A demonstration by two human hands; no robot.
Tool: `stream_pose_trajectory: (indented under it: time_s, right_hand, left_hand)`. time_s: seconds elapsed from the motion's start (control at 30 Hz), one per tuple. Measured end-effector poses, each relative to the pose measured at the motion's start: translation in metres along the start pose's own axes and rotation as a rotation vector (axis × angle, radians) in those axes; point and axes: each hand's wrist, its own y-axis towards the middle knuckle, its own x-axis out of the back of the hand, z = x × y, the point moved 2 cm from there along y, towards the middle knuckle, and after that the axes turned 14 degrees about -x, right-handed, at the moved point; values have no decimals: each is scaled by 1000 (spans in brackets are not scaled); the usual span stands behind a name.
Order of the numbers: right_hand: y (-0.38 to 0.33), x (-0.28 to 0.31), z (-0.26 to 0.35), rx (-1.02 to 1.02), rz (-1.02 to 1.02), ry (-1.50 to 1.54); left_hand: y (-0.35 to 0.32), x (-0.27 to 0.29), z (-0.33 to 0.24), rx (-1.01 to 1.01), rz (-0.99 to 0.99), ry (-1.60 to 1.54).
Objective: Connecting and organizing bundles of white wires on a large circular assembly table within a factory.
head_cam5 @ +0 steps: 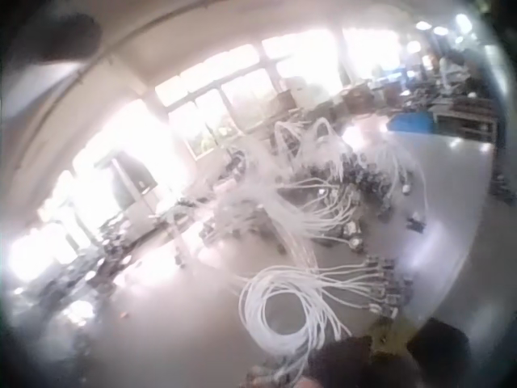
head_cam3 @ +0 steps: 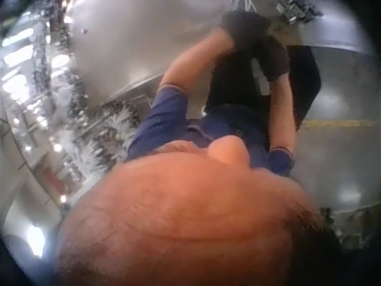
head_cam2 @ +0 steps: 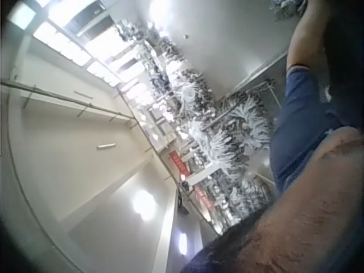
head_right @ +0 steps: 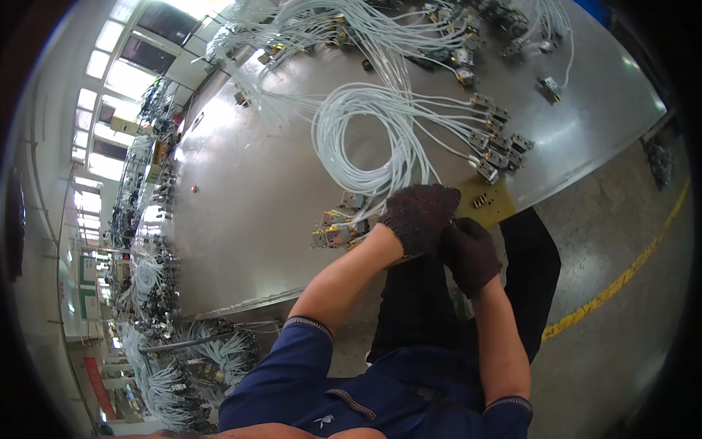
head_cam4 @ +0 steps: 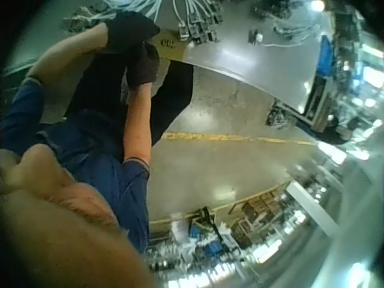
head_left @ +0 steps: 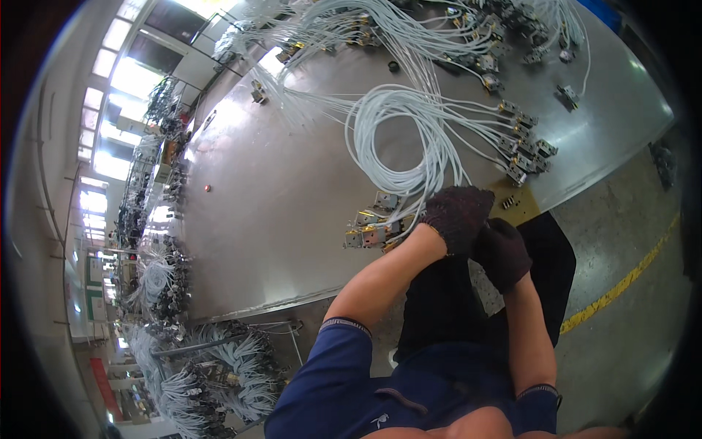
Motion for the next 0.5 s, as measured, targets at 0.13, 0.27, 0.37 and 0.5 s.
stream_pose_trajectory:
  time_s: [0.13,0.27,0.37,0.5]
  right_hand:
    - [4,6,-27,-555,138,554]
    - [-4,2,-21,-266,158,387]
    - [-11,5,-3,-67,76,36]
    - [-13,7,18,149,-15,-272]
  left_hand:
    - [2,-2,3,-50,-1,45]
    - [3,1,4,-60,36,34]
    - [6,4,2,-20,114,47]
    - [9,8,-1,23,182,28]
